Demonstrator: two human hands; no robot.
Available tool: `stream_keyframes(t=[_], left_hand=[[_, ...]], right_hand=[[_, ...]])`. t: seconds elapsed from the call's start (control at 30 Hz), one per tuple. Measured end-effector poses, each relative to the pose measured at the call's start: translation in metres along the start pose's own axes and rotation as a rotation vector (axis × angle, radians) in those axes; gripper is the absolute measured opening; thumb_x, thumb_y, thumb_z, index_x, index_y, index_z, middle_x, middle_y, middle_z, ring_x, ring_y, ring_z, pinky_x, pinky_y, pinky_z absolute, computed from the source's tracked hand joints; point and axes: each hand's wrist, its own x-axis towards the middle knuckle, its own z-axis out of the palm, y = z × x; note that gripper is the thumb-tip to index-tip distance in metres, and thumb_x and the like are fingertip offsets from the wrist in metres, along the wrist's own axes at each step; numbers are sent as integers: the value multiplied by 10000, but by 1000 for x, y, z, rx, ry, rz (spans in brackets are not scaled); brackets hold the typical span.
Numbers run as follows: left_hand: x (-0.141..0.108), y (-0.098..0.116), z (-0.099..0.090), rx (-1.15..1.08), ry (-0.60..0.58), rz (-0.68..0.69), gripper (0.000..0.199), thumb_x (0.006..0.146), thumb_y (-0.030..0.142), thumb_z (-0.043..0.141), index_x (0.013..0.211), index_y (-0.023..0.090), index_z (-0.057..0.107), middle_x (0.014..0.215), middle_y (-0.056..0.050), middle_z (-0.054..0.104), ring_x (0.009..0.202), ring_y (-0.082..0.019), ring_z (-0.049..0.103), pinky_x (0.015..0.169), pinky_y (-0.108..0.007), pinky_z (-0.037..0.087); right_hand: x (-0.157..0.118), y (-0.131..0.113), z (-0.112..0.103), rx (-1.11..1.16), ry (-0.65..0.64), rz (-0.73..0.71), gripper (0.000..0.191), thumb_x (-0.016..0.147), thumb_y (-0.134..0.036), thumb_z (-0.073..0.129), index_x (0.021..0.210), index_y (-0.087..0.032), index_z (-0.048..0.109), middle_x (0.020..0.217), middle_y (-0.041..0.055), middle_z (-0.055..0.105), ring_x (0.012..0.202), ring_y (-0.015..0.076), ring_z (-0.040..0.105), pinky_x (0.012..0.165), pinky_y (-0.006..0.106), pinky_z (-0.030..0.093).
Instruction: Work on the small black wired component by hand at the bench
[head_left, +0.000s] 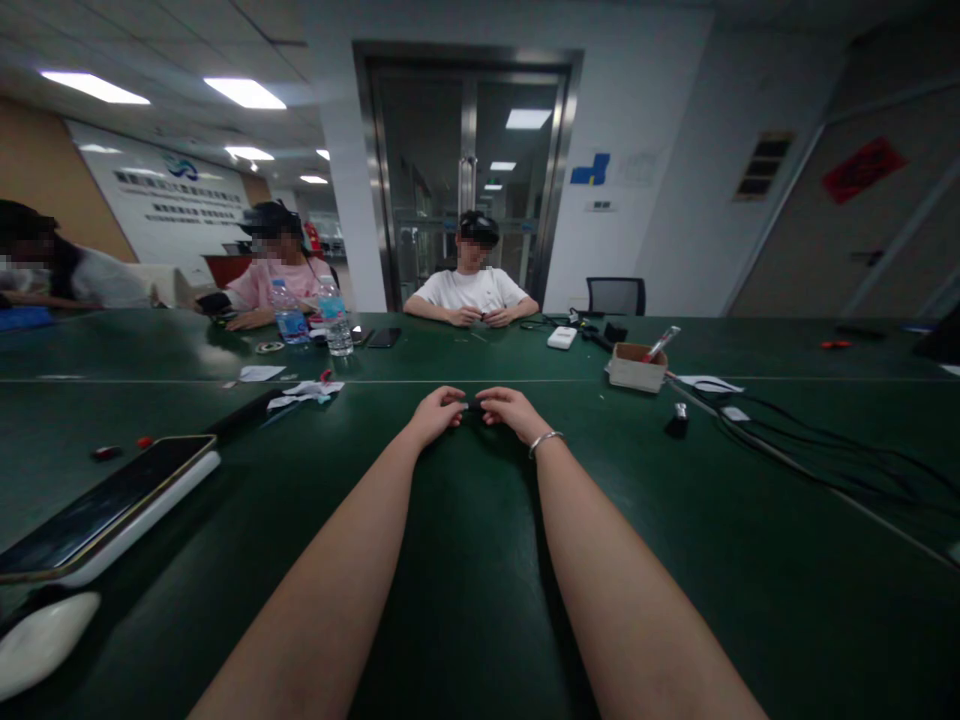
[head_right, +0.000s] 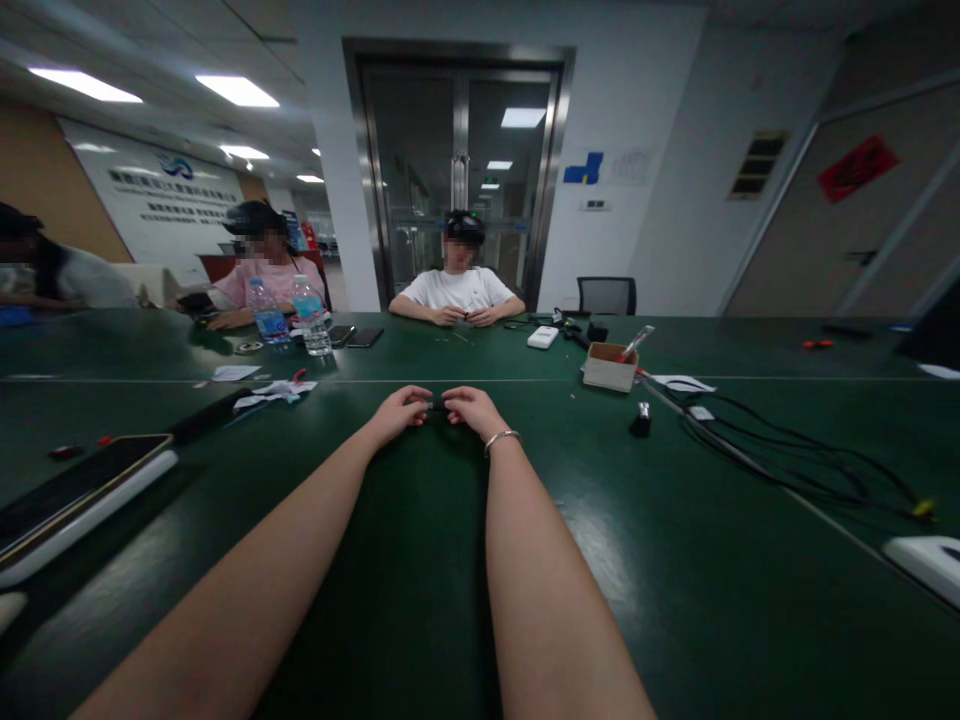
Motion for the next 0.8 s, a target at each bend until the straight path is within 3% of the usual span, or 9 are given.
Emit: stream_keyframes(t=[0.1, 0.33, 0.47, 0.6, 0.8], left_hand=[[0, -3, -1, 27, -15, 33, 258, 752, 79, 580, 1003, 137, 593, 732, 8, 577, 517, -54, 541, 536, -194, 463], [1, -1, 0, -14, -8, 11, 133, 801, 179, 569, 915, 123, 610, 722, -13, 590, 535, -63, 542, 519, -188, 456], [-1, -1, 0, -14, 6, 27, 216, 741, 110, 608, 954, 142, 603, 761, -11, 598, 592, -70, 573, 548, -182, 469], [2, -5, -2, -9, -8, 29, 238, 753, 96, 590, 987, 135, 599, 696, 5, 582, 540, -61, 551, 539, -183, 465], [6, -6, -2, -17, -18, -7, 139, 831, 213, 554, 916, 115, 605, 608, 3, 580, 489, -66, 529, 498, -178, 446]], right_hand=[[0, 0, 0, -3, 3, -1, 189, 761, 14, 563, 857, -118, 658, 586, -10, 628, 460, 60, 572, 473, 152, 507], [0, 1, -1, -7, 0, -12, 182, 763, -5, 574, 877, -117, 661, 576, -8, 627, 458, 62, 570, 478, 154, 505], [-1, 0, 0, -14, -3, -11, 174, 763, -10, 582, 877, -117, 660, 569, -14, 623, 454, 57, 565, 485, 151, 506], [-2, -1, 0, -14, -8, -13, 160, 755, -17, 607, 861, -124, 662, 580, -13, 629, 454, 53, 565, 479, 146, 502], [-2, -1, 0, -21, -1, -2, 177, 774, -12, 569, 870, -126, 665, 581, -9, 633, 454, 54, 566, 475, 143, 503]])
